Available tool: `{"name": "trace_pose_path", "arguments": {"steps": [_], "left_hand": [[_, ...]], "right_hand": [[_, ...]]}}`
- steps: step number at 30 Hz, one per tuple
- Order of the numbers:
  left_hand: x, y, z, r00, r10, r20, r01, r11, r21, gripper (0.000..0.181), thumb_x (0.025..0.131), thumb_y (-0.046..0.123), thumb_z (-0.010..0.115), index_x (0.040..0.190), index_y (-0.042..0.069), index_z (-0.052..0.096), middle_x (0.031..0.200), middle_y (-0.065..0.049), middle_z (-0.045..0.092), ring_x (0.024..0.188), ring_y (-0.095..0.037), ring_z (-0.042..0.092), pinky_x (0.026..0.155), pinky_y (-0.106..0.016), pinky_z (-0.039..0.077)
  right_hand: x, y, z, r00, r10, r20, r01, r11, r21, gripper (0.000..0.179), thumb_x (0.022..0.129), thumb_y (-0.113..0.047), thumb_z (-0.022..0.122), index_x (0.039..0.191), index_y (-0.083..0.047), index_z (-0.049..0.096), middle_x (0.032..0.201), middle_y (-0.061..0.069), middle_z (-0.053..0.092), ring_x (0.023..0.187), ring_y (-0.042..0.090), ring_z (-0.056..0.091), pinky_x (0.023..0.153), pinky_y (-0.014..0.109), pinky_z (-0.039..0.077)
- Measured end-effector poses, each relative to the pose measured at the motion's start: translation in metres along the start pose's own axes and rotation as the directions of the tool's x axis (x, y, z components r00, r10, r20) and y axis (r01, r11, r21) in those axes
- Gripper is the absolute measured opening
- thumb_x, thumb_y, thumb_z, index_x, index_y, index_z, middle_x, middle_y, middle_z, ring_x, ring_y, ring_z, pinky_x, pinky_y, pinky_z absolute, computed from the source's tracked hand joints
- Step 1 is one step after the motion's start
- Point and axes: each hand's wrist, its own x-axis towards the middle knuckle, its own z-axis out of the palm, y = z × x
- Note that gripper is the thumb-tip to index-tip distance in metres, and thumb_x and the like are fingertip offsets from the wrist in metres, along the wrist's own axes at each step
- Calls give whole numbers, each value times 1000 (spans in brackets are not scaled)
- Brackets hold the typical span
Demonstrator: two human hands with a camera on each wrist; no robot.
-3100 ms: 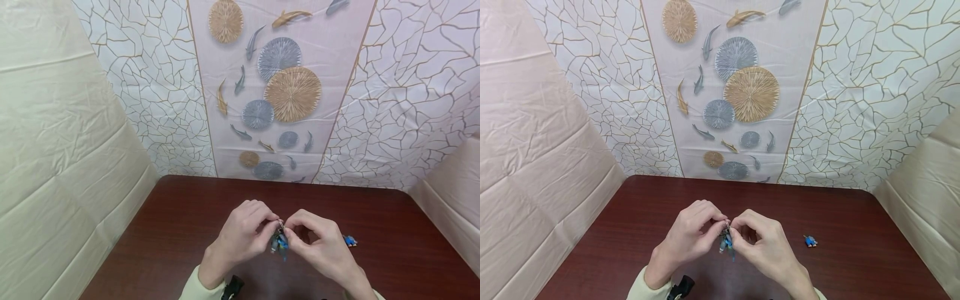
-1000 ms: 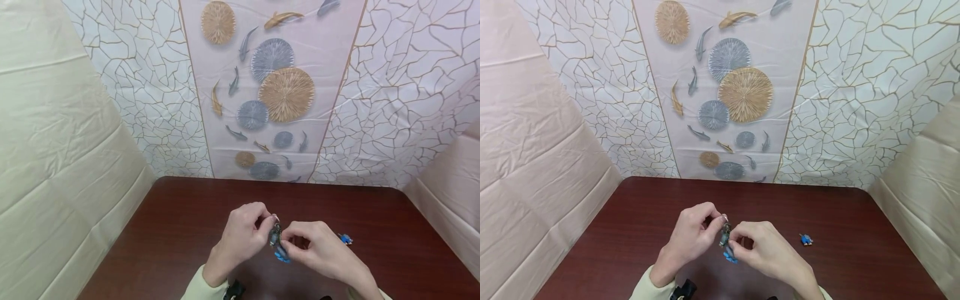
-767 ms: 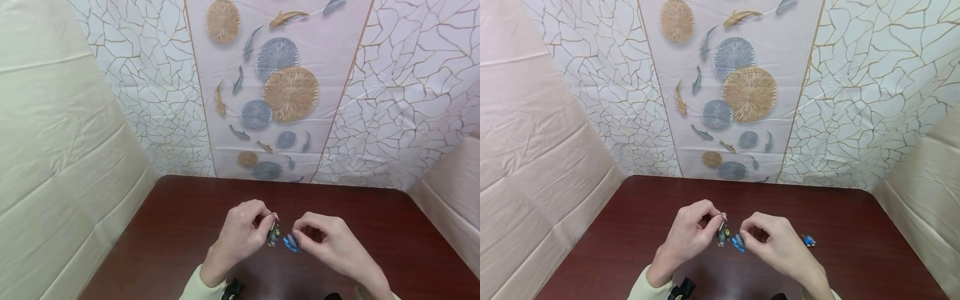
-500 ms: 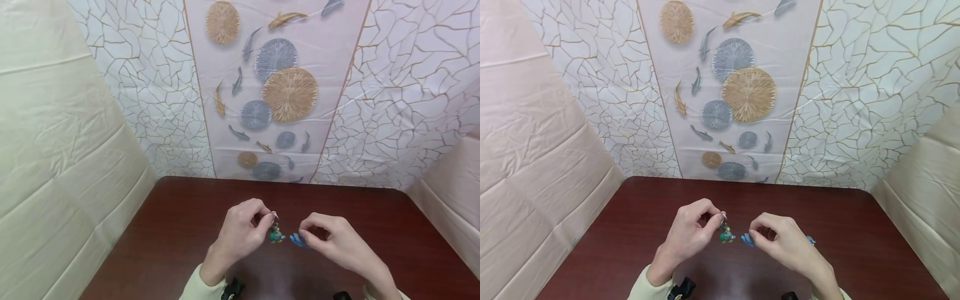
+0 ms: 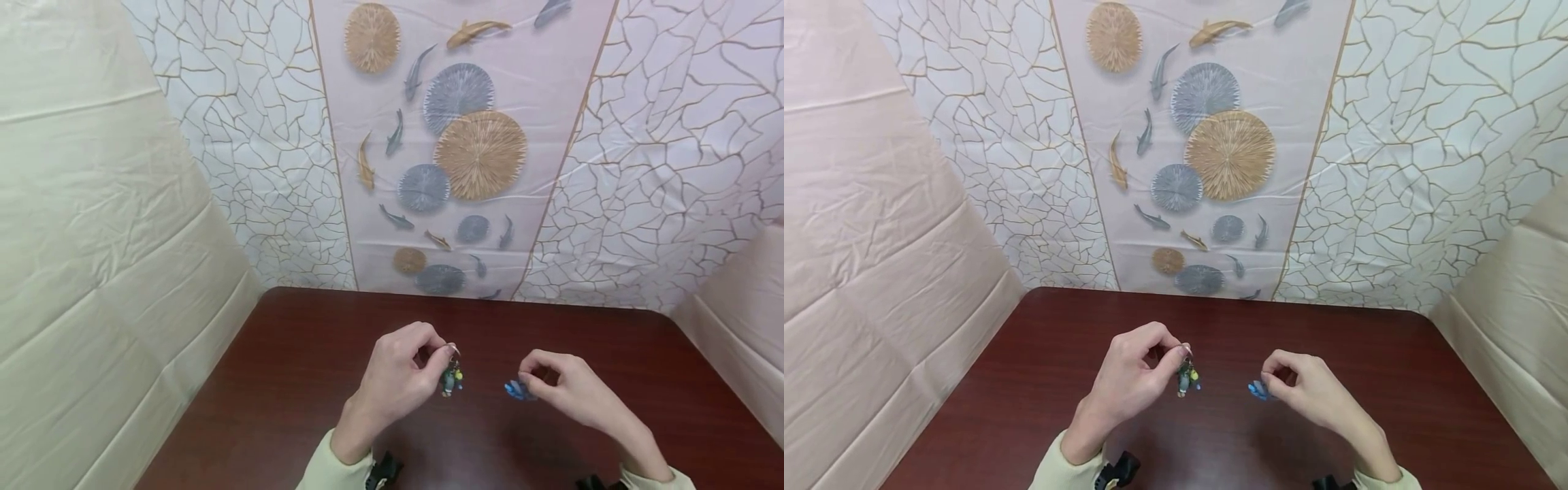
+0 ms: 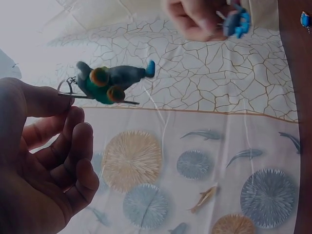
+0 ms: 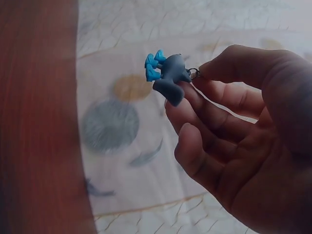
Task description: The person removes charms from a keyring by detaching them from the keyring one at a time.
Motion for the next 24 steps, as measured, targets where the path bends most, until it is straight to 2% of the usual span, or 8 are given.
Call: {"name": "trace_pose_path", "arguments": {"steps": [5, 9, 13, 18, 22, 24], "left_hand": [[1, 0, -1, 1000, -21, 8, 21, 1000, -15, 18, 85, 9, 69, 72, 19, 60, 75, 11, 65, 61, 4, 47, 56, -6, 40], [1, 0, -3, 1000, -29, 8, 29, 999, -13, 18, 85, 10, 69, 73, 19, 60, 75, 12, 64, 61, 5, 47, 56, -5, 39], [1, -2, -3, 1000, -15, 9, 15, 1000, -8, 19, 86, 10, 68, 73, 20, 59, 76, 13, 64, 60, 6, 46, 55, -4, 39], [1, -2, -4, 1000, -8, 14, 8, 1000, -7, 19, 86, 10, 67, 73, 21, 59, 76, 14, 64, 60, 7, 46, 55, -4, 38], [1, -1, -6, 1000, -19, 22, 19, 1000, -15, 19, 87, 10, 67, 73, 22, 60, 76, 15, 65, 60, 7, 46, 55, -4, 38], [1, -1, -7, 999, -25, 27, 25, 999, -28, 19, 87, 10, 67, 73, 22, 60, 76, 14, 65, 60, 7, 46, 54, -5, 38]], "right_hand": [[1, 20, -1, 994, 98, 58, -99, 995, 13, 12, 90, -14, 68, 85, -24, 62, 72, -13, 60, 63, -1, 55, 54, 22, 45], [4, 36, -2, 986, 125, 114, -131, 990, 52, 5, 93, -15, 64, 88, -16, 63, 74, -7, 61, 59, 1, 54, 51, 24, 47], [6, 52, -1, 972, 155, 177, -170, 983, 72, 6, 95, -16, 62, 91, -10, 63, 74, -3, 60, 57, 3, 54, 50, 25, 49], [7, 69, 4, 942, 199, 268, -227, 971, 74, 6, 94, -13, 61, 89, -10, 62, 72, 0, 59, 55, 5, 53, 50, 26, 48], [9, 81, 9, 909, 202, 364, -248, 965, 84, 6, 93, -10, 59, 88, -8, 61, 70, 2, 57, 52, 7, 51, 48, 27, 47], [9, 86, 12, 899, 201, 388, -252, 964, 84, 6, 93, -8, 58, 87, -8, 60, 70, 1, 57, 52, 6, 51, 48, 27, 47]]}}
